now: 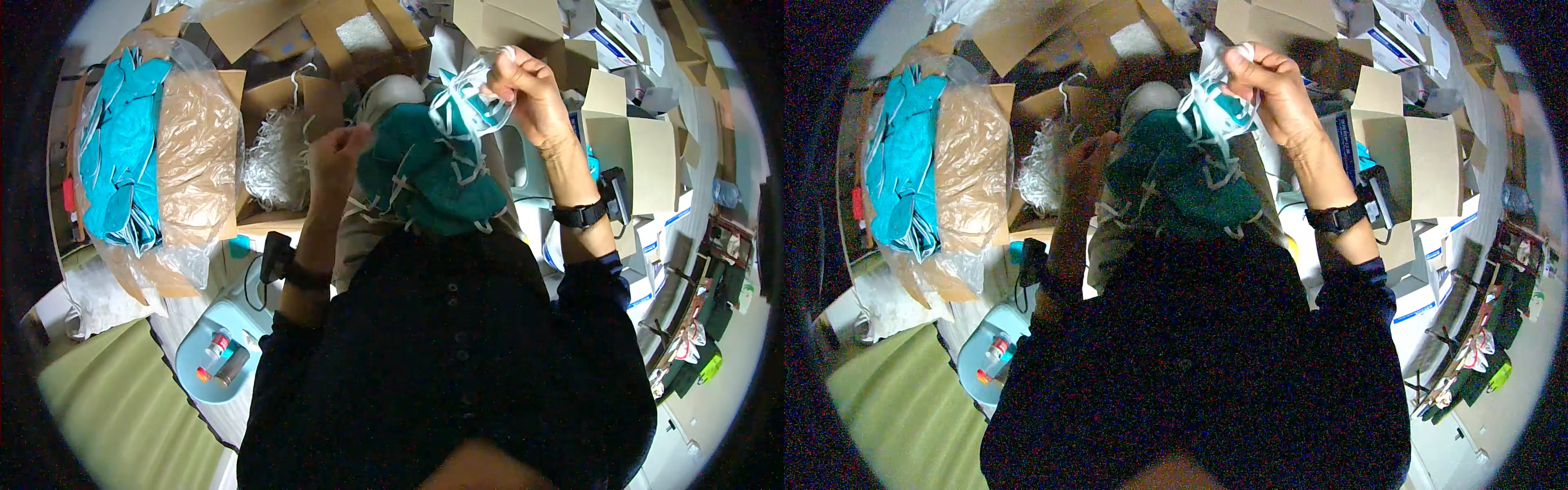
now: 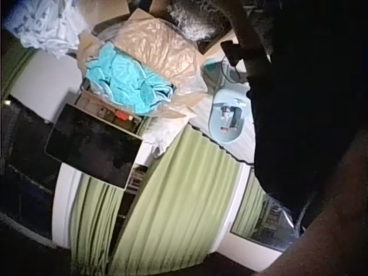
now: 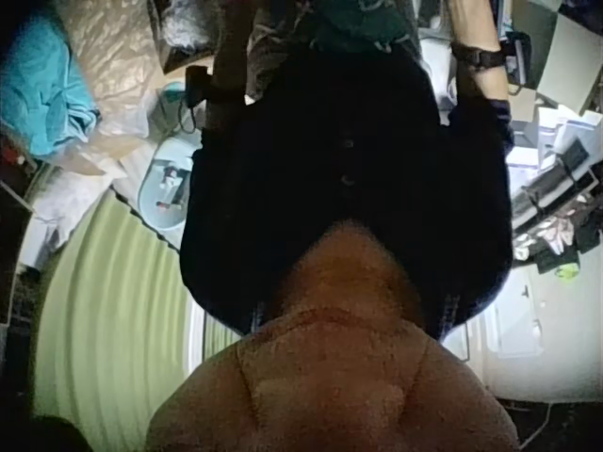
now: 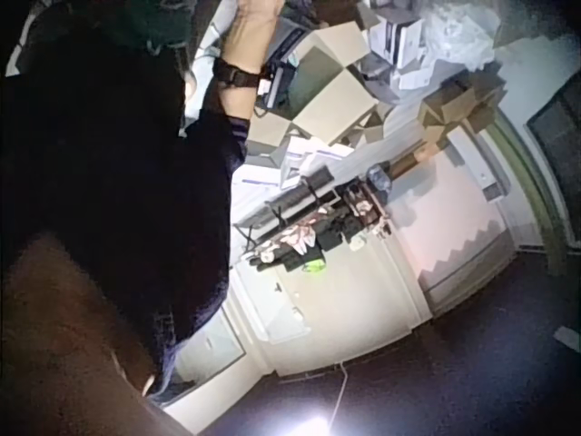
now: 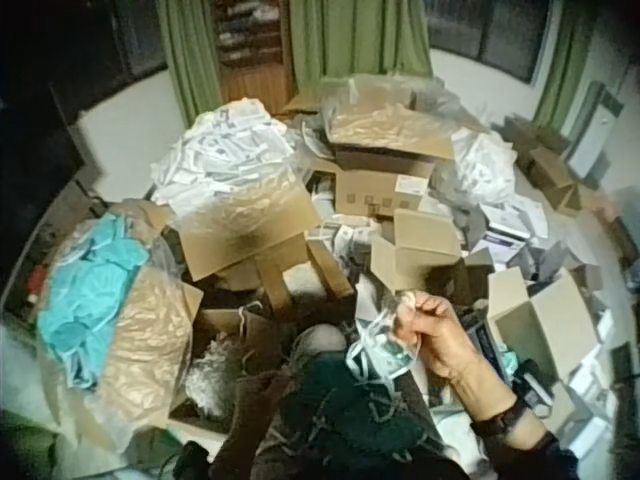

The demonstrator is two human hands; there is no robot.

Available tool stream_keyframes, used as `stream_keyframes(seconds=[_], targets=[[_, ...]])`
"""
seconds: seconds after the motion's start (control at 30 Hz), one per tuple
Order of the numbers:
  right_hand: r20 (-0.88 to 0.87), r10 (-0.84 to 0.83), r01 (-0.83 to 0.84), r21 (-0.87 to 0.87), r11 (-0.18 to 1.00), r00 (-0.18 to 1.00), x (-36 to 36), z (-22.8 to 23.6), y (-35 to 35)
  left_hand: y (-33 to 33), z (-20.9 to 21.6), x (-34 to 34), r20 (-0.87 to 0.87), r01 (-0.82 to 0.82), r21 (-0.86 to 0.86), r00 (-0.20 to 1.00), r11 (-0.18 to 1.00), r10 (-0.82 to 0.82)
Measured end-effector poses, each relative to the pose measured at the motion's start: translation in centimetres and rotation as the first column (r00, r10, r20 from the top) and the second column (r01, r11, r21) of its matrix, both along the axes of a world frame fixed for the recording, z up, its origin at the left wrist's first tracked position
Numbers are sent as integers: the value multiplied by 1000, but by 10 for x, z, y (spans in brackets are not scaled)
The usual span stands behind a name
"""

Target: Checking and packing medical masks into boxes.

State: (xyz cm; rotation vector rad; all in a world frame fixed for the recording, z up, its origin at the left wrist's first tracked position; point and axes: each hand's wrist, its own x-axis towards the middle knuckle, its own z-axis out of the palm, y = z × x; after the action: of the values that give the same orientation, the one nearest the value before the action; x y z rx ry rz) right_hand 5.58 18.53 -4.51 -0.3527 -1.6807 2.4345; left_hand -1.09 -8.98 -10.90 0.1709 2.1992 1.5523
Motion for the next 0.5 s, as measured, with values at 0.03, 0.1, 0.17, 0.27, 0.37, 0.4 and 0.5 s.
stream_keyframes(seconds=[0.03,0.1,0.17,0.27,0.37,0.4,0.5], targets=[[-20,7,-5,98,995,1000,-1,5,-2,-1,-8,-2,-4,-2,0,1000,1000,2],[26,-29,24,165,986,999,0,12,-10,1,-17,-5,-105,154,-261,977,953,-186],[71,-69,52,215,975,995,1,7,-7,7,-17,-5,-155,188,-333,956,924,-250],[101,-106,89,159,983,989,2,14,-4,11,-13,-5,-286,177,-269,924,947,-254],[100,-130,100,265,959,986,5,14,5,18,11,-6,-307,151,-42,939,988,-156],[77,-146,105,390,915,986,4,15,2,18,26,-6,-248,124,27,962,992,-113],[-66,151,-78,623,778,986,0,22,-9,28,44,-10,-303,162,98,945,982,-125]])
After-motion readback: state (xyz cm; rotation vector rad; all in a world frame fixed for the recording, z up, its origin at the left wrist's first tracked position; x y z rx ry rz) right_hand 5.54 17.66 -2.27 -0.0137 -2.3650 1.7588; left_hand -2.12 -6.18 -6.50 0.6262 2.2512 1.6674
